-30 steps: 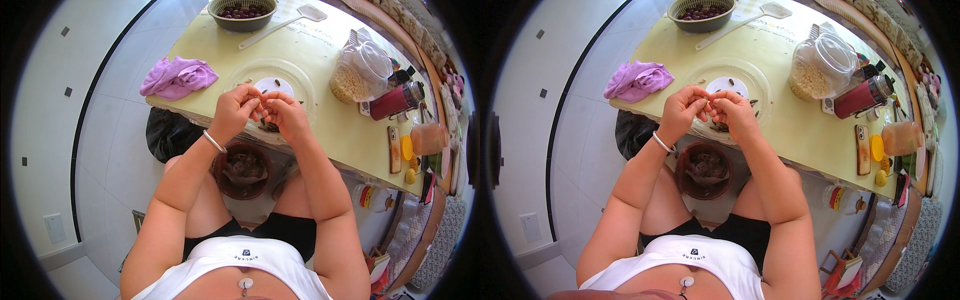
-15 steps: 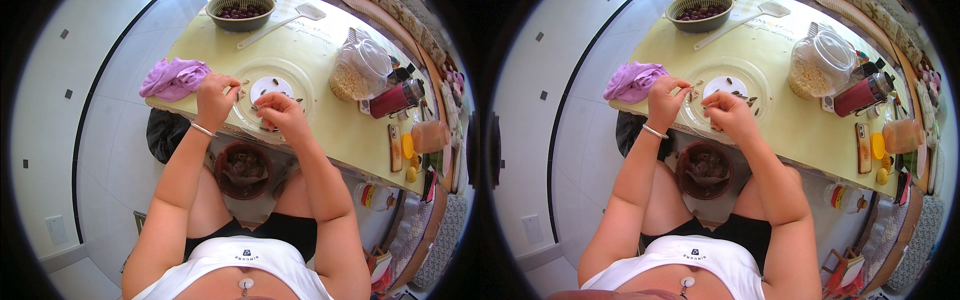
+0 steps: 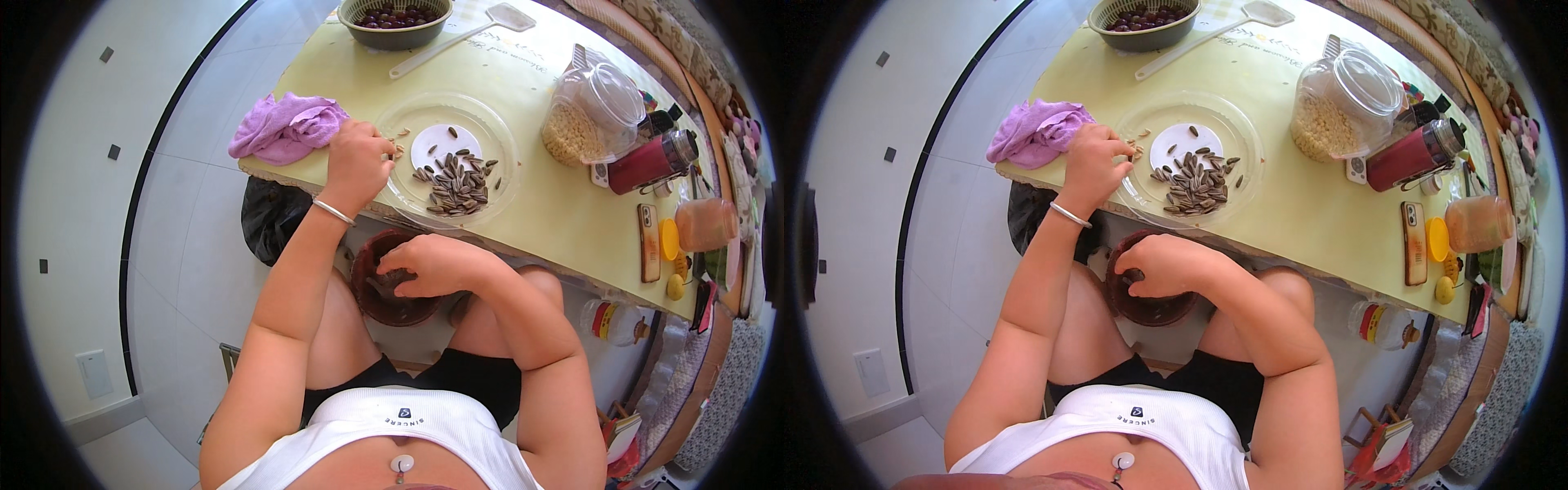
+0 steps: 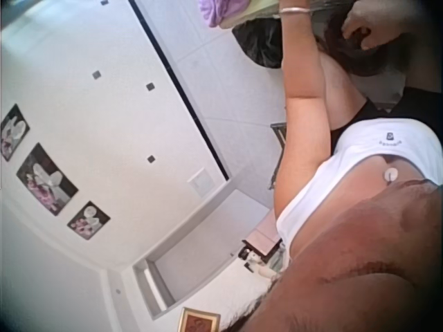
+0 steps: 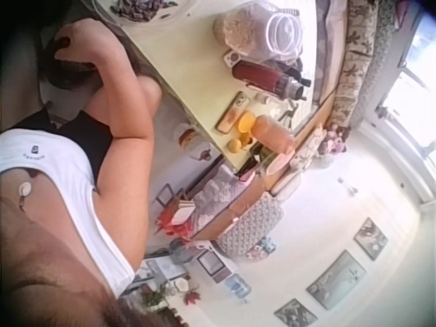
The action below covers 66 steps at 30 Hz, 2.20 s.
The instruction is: The person sits on the floor and shells sunflower seeds by hand, placing the kernels on a plate and discarding the shells into a bowl. The task is performed continuously throughout the clip.
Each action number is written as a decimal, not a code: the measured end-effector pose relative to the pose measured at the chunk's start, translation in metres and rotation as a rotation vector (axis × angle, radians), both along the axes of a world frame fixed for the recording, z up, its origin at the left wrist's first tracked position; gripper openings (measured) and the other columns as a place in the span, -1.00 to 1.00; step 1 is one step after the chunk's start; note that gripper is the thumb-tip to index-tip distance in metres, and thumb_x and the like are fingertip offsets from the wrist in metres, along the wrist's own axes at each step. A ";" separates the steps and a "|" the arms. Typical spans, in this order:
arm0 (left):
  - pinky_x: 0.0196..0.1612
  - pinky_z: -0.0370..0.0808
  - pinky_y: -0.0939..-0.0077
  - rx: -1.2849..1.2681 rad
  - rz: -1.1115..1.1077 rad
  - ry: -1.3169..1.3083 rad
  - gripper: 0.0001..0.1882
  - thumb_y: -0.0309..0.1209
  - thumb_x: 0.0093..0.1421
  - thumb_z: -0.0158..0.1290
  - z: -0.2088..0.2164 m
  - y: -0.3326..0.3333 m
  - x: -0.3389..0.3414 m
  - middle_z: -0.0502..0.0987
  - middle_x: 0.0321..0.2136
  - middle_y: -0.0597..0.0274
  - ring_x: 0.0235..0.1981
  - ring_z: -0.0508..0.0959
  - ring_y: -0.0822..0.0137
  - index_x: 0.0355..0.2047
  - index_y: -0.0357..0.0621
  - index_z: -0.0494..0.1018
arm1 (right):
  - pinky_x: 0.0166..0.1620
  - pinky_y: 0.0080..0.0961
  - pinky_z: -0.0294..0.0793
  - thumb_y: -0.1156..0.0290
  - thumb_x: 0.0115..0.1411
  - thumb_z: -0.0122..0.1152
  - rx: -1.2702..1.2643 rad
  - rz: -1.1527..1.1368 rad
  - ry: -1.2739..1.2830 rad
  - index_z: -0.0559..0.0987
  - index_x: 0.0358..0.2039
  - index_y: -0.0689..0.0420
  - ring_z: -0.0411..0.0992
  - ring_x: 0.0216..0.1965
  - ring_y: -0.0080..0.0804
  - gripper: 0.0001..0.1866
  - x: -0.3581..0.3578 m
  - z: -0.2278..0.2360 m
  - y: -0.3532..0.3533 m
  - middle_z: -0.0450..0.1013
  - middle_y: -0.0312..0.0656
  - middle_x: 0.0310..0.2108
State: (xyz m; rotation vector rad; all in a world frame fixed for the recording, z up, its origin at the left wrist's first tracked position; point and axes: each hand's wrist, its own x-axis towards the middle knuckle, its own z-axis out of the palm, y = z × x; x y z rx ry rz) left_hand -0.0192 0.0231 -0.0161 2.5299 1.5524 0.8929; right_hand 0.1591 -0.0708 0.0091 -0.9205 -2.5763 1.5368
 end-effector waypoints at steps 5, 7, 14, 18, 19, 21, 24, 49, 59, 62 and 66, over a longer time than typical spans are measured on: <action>-0.12 0.38 0.23 0.010 -0.008 0.066 -0.86 -0.46 -0.19 0.28 0.000 0.001 0.001 0.53 -0.44 0.25 -0.19 0.47 0.13 -0.52 -0.03 0.66 | -0.23 -0.43 0.56 0.44 0.13 0.25 -0.237 -0.102 0.178 0.61 -0.12 0.21 0.59 -0.39 -0.33 -0.71 0.007 0.013 0.011 0.60 -0.08 -0.29; -0.11 0.38 0.22 0.007 -0.008 0.089 -0.87 -0.46 -0.17 0.27 -0.001 0.002 0.002 0.53 -0.45 0.24 -0.18 0.47 0.13 -0.52 -0.02 0.65 | -0.35 -0.56 0.55 0.48 0.19 0.18 -0.342 -0.231 0.331 0.60 -0.15 0.25 0.56 -0.52 -0.55 -0.77 0.011 0.009 0.015 0.61 -0.17 -0.37; -0.10 0.35 0.19 0.012 -0.056 0.058 -0.95 -0.43 -0.06 0.24 -0.001 0.002 0.006 0.55 -0.45 0.25 -0.17 0.48 0.14 -0.52 -0.04 0.62 | -0.61 -0.78 0.20 0.48 0.25 0.14 -0.267 -0.946 0.664 0.61 -0.26 0.21 0.41 -0.61 -0.71 -0.87 0.027 -0.009 0.041 0.56 -0.28 -0.45; -0.12 0.35 0.15 0.076 -0.050 -0.006 -0.92 -0.45 -0.02 0.21 -0.007 0.005 0.007 0.54 -0.45 0.19 -0.21 0.48 0.11 -0.46 -0.10 0.59 | -0.58 -0.74 0.25 0.50 0.24 0.15 -0.213 -1.066 0.712 0.61 -0.28 0.23 0.39 -0.61 -0.70 -0.88 0.032 -0.016 0.051 0.54 -0.27 -0.46; -0.16 0.37 0.20 0.086 -0.048 -0.060 -0.93 -0.47 0.02 0.19 -0.005 0.005 0.009 0.54 -0.46 0.19 -0.26 0.50 0.15 -0.44 -0.13 0.57 | -0.56 -0.71 0.30 0.51 0.22 0.15 -0.206 -1.082 0.719 0.60 -0.29 0.26 0.39 -0.61 -0.68 -0.88 0.031 -0.015 0.051 0.54 -0.26 -0.47; -0.25 0.42 0.31 0.106 -0.044 -0.170 -0.95 -0.51 0.09 0.16 0.000 0.001 0.013 0.53 -0.49 0.19 -0.37 0.53 0.24 -0.41 -0.19 0.55 | -0.53 -0.68 0.36 0.53 0.21 0.15 -0.184 -1.097 0.722 0.60 -0.31 0.29 0.39 -0.60 -0.65 -0.88 0.030 -0.015 0.053 0.53 -0.24 -0.48; -0.40 0.43 0.56 -0.289 -0.016 -0.649 -0.97 -0.57 0.18 0.11 0.009 -0.010 0.020 0.52 -0.53 0.23 -0.53 0.53 0.43 -0.37 -0.25 0.54 | -0.53 -0.68 0.36 0.53 0.21 0.16 -0.139 -1.100 0.704 0.61 -0.31 0.30 0.39 -0.60 -0.65 -0.88 0.029 -0.016 0.054 0.53 -0.24 -0.49; -0.19 0.46 0.30 -0.182 -0.075 -0.121 -0.88 -0.50 -0.08 0.29 0.016 -0.042 0.007 0.55 -0.43 0.16 -0.28 0.52 0.16 -0.49 -0.20 0.60 | -0.44 -0.60 0.43 0.57 0.12 0.20 -0.033 -1.031 0.603 0.61 -0.34 0.27 0.42 -0.54 -0.59 -0.90 0.030 -0.032 0.064 0.53 -0.22 -0.49; -0.08 0.45 0.23 -0.054 0.060 -0.093 -0.85 -0.47 -0.10 0.30 0.005 -0.031 -0.005 0.53 -0.31 0.13 -0.18 0.50 0.07 -0.46 -0.15 0.61 | -0.22 -0.33 0.48 0.49 -0.05 0.33 0.347 -0.528 0.110 0.65 -0.40 0.05 0.50 -0.31 -0.23 -0.86 0.033 -0.009 0.049 0.48 -0.17 -0.37; -0.07 0.46 0.23 -0.124 0.061 -0.113 -0.84 -0.46 -0.10 0.31 0.010 -0.034 -0.002 0.53 -0.30 0.10 -0.18 0.51 0.06 -0.46 -0.18 0.61 | -0.21 -0.32 0.48 0.42 -0.01 0.31 0.393 -0.493 0.036 0.65 -0.40 0.01 0.50 -0.30 -0.22 -0.89 0.030 -0.014 0.050 0.48 -0.20 -0.38; -0.08 0.46 0.22 -0.161 0.068 -0.094 -0.83 -0.45 -0.09 0.31 0.014 -0.036 -0.002 0.54 -0.25 0.05 -0.15 0.52 0.03 -0.44 -0.18 0.60 | -0.22 -0.31 0.48 0.36 0.02 0.28 0.458 -0.494 0.004 0.63 -0.44 -0.01 0.50 -0.30 -0.21 -0.93 0.022 -0.013 0.051 0.48 -0.25 -0.38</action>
